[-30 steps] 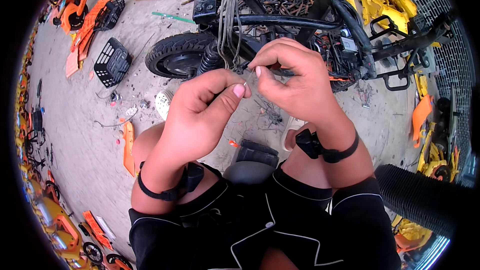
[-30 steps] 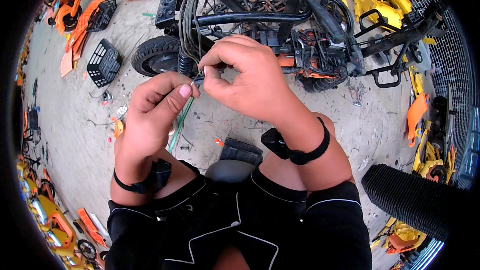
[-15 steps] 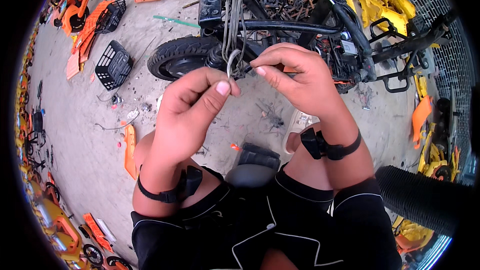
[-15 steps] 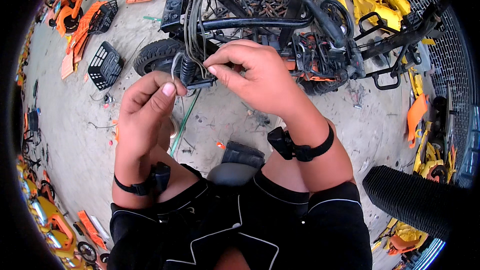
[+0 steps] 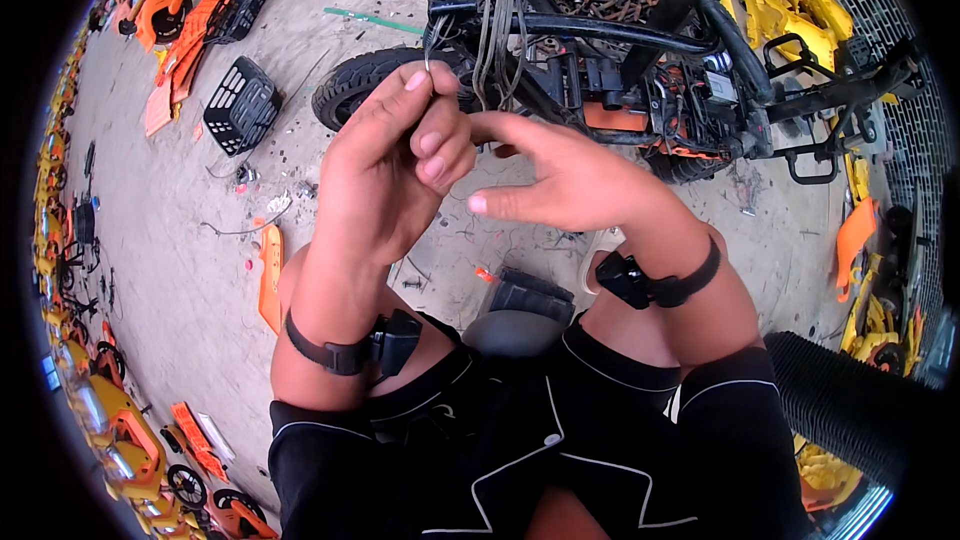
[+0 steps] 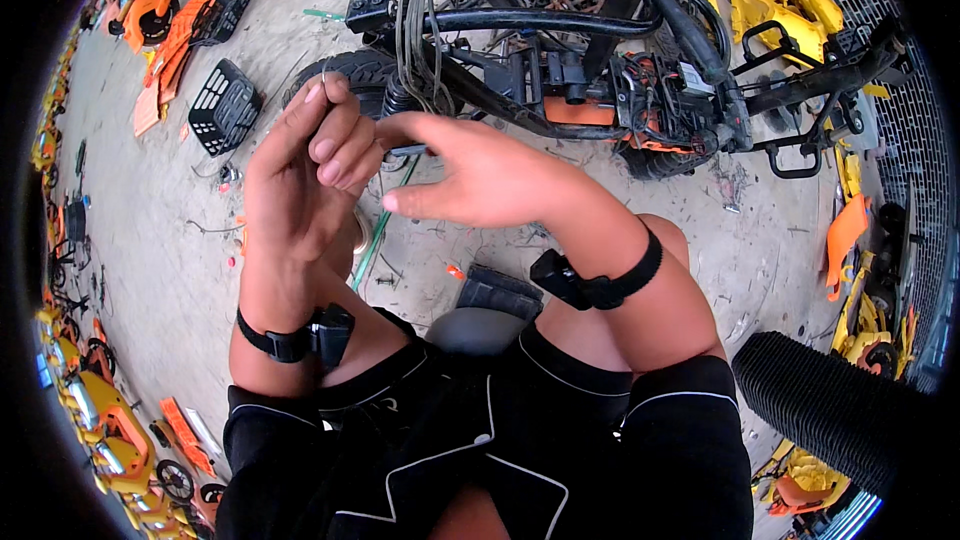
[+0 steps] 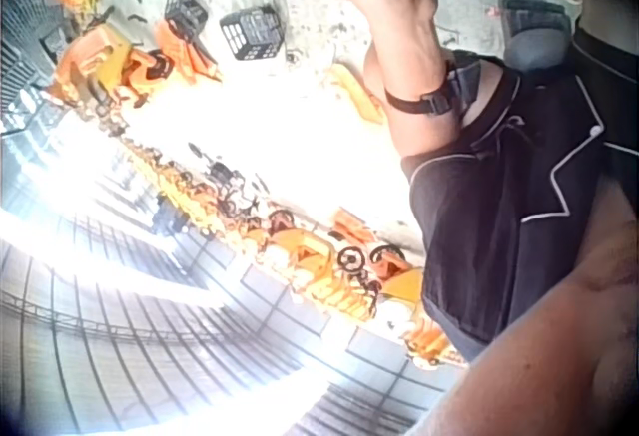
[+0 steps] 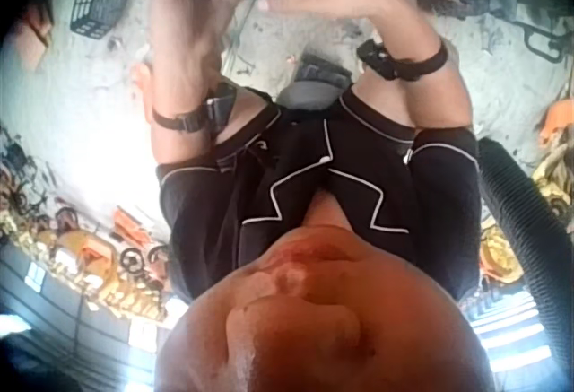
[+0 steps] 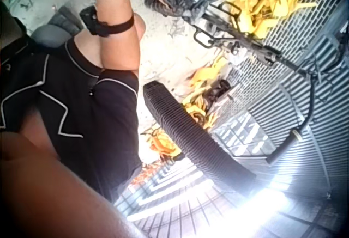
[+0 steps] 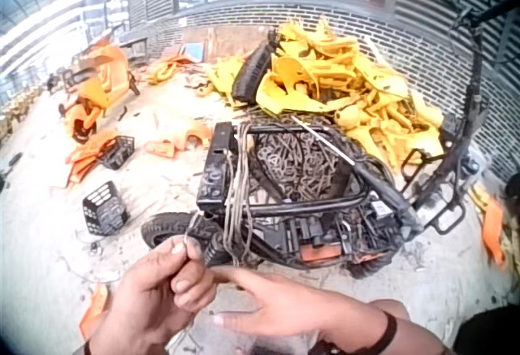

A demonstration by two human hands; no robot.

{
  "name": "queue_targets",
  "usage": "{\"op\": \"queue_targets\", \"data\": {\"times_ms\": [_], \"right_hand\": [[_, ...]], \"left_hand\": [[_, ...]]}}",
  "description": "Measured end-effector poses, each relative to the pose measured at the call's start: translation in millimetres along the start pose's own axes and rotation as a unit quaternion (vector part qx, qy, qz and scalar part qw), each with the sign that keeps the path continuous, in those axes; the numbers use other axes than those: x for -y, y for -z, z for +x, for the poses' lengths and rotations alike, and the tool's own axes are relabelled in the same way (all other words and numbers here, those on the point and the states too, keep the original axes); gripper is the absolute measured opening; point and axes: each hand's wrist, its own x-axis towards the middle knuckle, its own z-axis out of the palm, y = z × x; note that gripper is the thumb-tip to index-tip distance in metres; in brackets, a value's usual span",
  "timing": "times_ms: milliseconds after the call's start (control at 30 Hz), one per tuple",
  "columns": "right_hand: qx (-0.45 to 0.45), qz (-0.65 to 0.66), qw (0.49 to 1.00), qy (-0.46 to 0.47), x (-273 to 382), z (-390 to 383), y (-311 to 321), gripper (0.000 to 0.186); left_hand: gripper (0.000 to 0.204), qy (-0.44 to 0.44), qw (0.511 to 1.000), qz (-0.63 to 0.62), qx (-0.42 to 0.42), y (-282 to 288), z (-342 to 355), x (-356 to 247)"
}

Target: The person manipulates electrical wires on a partially disassembled motorcycle by hand, pulling individual strands and checking their connections near the rear wheel.

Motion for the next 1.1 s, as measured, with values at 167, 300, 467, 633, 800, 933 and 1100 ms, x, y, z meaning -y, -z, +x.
{"op": "queue_targets", "data": {"times_ms": [167, 300, 467, 633, 800, 933, 1100], "right_hand": [[0.076, 0.264, 0.958, -0.078, -11, 12, -21, 0.042], [0.05, 0.328, 0.939, -0.094, -8, 12, -16, 0.027], [0.025, 0.318, 0.939, -0.132, -7, 6, -1, 0.022], [0.044, 0.263, 0.947, -0.181, -10, -3, 12, 0.024], [0.008, 0.224, 0.953, -0.203, -14, -13, 22, 0.023], [-0.048, 0.279, 0.94, -0.191, -14, -23, 36, 0.026], [-0.078, 0.349, 0.92, -0.161, -11, -32, 49, 0.032]], "left_hand": [[0.021, -0.045, 0.998, -0.016, -0.03, 0, 7, 0], [0.02, -0.107, 0.993, -0.007, -0.045, 14, 15, -11], [0.018, -0.164, 0.983, 0.017, -0.077, 28, 17, -27], [0.016, -0.256, 0.962, 0.029, -0.093, 60, 11, -58], [0.019, -0.326, 0.922, 0.071, -0.197, 95, -1, -90], [0.022, -0.355, 0.87, 0.126, -0.317, 93, -6, -94], [0.022, -0.393, 0.834, 0.128, -0.365, 123, -22, -119]]}}
